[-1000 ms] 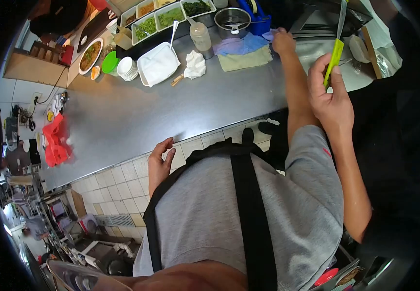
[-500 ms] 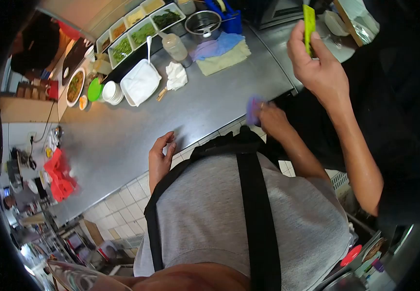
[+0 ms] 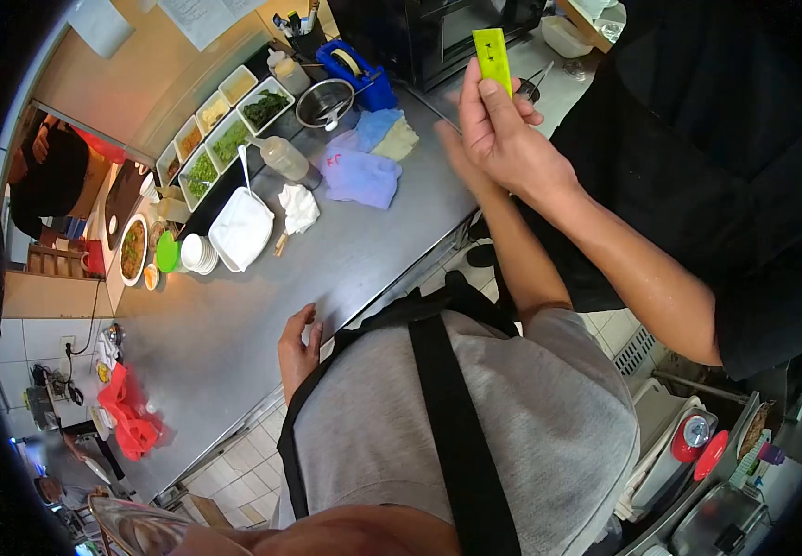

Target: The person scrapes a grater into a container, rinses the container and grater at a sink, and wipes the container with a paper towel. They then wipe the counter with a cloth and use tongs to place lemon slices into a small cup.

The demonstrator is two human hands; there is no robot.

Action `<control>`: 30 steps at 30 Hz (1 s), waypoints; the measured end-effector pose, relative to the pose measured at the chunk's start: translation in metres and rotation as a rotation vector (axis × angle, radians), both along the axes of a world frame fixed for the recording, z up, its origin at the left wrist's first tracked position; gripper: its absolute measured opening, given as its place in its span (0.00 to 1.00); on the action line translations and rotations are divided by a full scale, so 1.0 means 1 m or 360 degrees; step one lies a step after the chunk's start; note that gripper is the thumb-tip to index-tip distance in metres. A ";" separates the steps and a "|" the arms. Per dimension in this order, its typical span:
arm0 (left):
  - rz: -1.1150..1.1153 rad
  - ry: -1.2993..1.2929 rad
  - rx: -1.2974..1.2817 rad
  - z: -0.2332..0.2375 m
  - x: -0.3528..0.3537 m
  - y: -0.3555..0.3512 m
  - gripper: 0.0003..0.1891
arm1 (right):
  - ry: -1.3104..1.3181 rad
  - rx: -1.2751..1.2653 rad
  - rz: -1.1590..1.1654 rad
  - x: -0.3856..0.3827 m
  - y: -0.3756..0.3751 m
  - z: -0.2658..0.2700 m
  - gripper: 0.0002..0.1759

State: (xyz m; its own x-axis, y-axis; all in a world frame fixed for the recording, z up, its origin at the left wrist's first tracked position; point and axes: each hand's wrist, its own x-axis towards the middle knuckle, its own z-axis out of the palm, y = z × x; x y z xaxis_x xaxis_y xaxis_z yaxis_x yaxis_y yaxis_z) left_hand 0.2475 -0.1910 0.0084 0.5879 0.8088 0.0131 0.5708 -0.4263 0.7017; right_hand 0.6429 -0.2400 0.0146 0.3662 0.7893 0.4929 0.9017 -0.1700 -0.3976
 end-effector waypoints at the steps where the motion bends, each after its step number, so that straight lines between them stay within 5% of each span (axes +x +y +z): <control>1: 0.0031 0.0008 -0.0019 -0.002 -0.001 -0.003 0.17 | 0.0021 0.0087 -0.0170 0.022 -0.001 -0.012 0.28; 7: 0.0138 0.0057 -0.0038 -0.004 0.001 -0.017 0.17 | 0.0185 0.0397 -0.1051 0.119 -0.023 -0.092 0.32; 15: 0.0145 0.0020 0.0009 0.000 0.021 -0.011 0.16 | 0.0264 0.0574 -0.1249 0.158 -0.007 -0.119 0.38; 22: -0.0101 -0.0219 -0.0120 -0.004 0.065 0.013 0.23 | 0.0650 0.0412 -0.0367 0.065 0.020 -0.091 0.44; 30: -0.0158 -0.0619 0.0000 -0.036 0.136 0.051 0.46 | 0.1322 -0.0261 0.0880 -0.091 0.035 -0.030 0.54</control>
